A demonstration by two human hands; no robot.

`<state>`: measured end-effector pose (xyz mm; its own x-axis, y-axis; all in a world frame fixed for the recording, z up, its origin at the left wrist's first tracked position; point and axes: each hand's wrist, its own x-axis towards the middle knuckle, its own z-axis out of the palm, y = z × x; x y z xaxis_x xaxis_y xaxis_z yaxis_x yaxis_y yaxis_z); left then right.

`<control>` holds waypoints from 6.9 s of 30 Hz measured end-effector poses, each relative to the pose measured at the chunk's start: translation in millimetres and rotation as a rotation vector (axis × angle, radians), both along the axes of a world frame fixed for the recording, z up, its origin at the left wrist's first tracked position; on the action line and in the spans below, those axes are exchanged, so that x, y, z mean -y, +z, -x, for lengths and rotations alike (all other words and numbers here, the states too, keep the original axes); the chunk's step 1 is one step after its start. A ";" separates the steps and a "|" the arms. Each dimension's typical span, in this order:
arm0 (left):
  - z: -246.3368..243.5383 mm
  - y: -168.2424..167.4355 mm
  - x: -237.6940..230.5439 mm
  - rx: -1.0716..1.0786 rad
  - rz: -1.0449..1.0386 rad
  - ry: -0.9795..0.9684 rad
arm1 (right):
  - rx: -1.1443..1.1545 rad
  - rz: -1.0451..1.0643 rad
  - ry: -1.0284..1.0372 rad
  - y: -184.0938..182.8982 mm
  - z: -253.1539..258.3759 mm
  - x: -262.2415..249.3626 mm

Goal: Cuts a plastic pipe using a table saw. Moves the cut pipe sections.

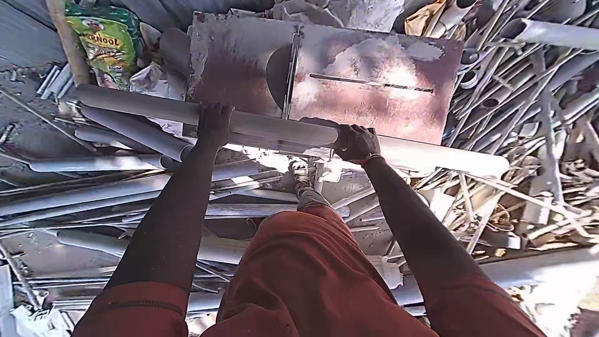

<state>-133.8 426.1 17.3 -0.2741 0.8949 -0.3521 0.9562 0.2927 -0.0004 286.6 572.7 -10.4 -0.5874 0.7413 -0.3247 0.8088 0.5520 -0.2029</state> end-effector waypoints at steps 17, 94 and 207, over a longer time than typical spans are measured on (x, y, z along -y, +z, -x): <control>11.0 -46.5 -20.4 0.168 0.038 0.134 | -0.152 -0.222 -0.203 -38.8 26.4 12.2; 19.3 -80.5 -102.2 0.199 -0.447 -0.013 | 0.049 -0.008 -0.373 -15.9 119.8 -70.4; -11.8 -55.0 -159.3 0.106 -0.139 0.401 | -0.102 -0.157 -0.326 -28.4 122.6 -90.0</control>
